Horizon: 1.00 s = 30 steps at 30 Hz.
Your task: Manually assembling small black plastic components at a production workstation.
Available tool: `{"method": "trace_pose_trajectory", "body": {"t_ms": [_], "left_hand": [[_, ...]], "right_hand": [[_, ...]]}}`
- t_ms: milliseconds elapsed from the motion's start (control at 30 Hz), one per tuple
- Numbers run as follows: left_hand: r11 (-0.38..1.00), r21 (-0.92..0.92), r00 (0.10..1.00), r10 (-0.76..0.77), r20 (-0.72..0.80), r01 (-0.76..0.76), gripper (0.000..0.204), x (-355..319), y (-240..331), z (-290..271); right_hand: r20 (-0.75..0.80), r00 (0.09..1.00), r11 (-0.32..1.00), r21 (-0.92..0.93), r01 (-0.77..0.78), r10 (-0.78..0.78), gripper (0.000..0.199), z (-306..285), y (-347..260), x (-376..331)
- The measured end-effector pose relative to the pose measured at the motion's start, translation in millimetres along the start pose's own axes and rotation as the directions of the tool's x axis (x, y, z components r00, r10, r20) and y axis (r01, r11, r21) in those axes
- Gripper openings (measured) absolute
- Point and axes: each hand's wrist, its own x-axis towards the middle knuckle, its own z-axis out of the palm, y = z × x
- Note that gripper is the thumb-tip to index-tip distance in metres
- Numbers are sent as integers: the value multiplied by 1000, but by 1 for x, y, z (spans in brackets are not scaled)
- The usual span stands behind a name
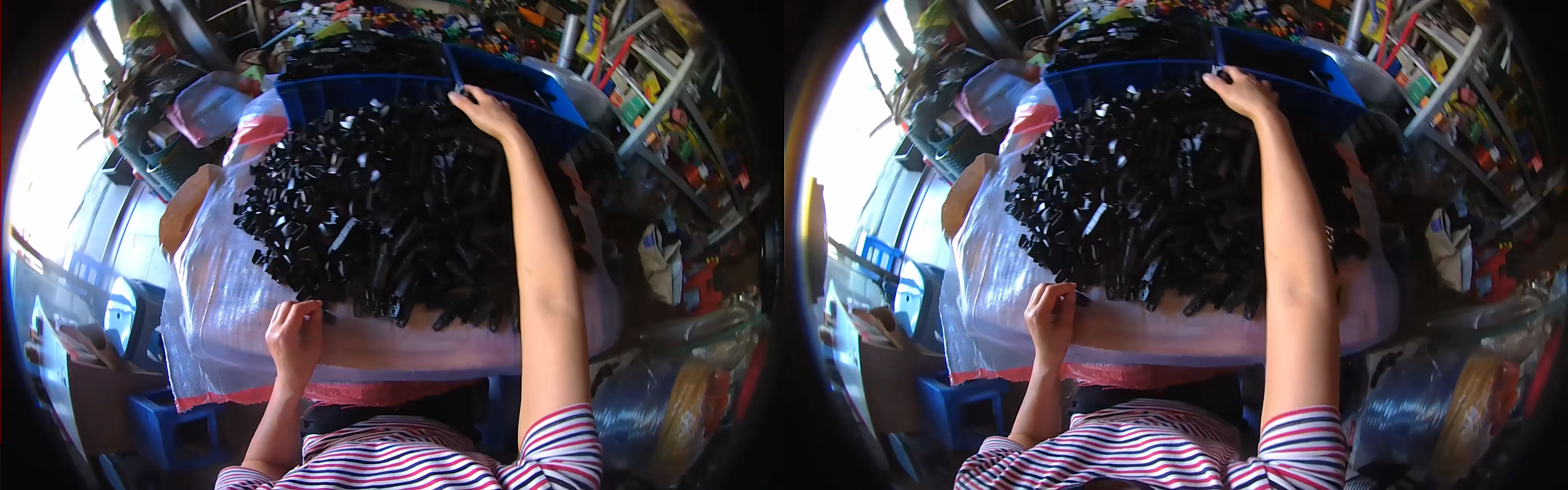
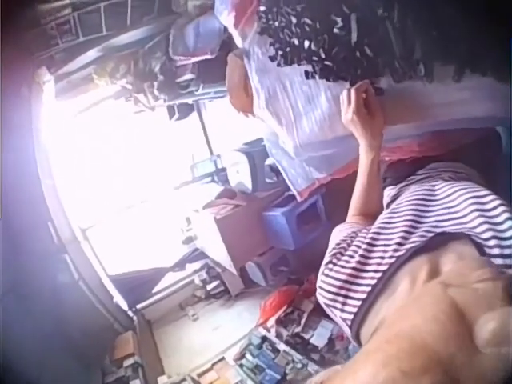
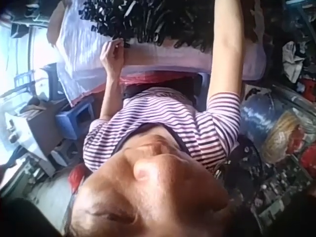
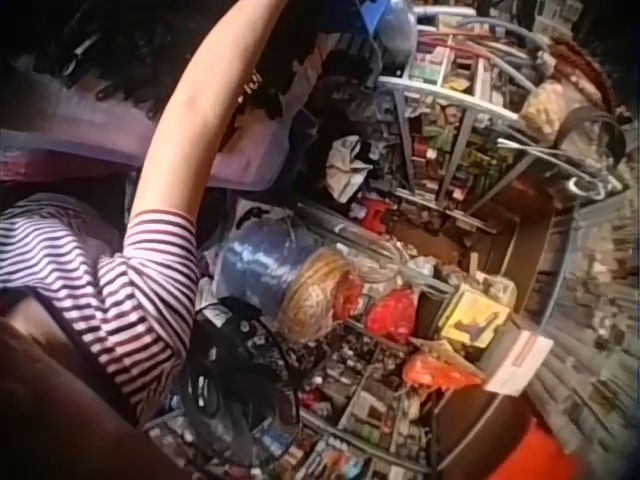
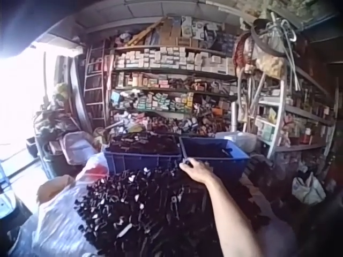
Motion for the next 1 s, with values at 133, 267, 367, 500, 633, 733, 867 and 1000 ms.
{"method": "trace_pose_trajectory", "body": {"t_ms": [133, 267, 367, 500, 633, 733, 867, 1000], "left_hand": [[1000, 19, 999, -20, 34, 20, 9, -1, -8, -5], [997, -24, 996, -71, 53, 73, 11, -3, -4, -2], [999, 15, 998, -29, 47, 28, 10, -2, -2, -3], [1000, 18, 999, -22, 32, 22, 10, -3, -1, -1], [998, 57, 999, -31, 25, 29, 10, -3, -3, -4], [1000, -9, 1000, -20, 7, 21, 9, -2, -1, -4], [998, -47, 999, -28, 16, 29, 8, -1, -1, -3], [1000, -13, 1000, -21, 22, 21, 8, 1, 0, -2]], "right_hand": [[32, 999, 1000, -12, -24, 24, 85, 11, -12, -2], [48, 993, 995, 10, -104, 104, 84, 8, -1, 2], [110, 984, 990, -40, -136, 139, 84, 5, -4, 7], [75, 993, 996, -29, -90, 92, 88, 8, 4, -2], [64, 996, 998, -20, -61, 63, 89, 13, -3, -4], [44, 998, 998, -46, -42, 44, 89, 8, 2, -9], [16, 999, 998, -28, -51, 52, 89, 14, 6, -7], [15, 999, 997, -52, -52, 52, 86, 19, 5, 0]]}}
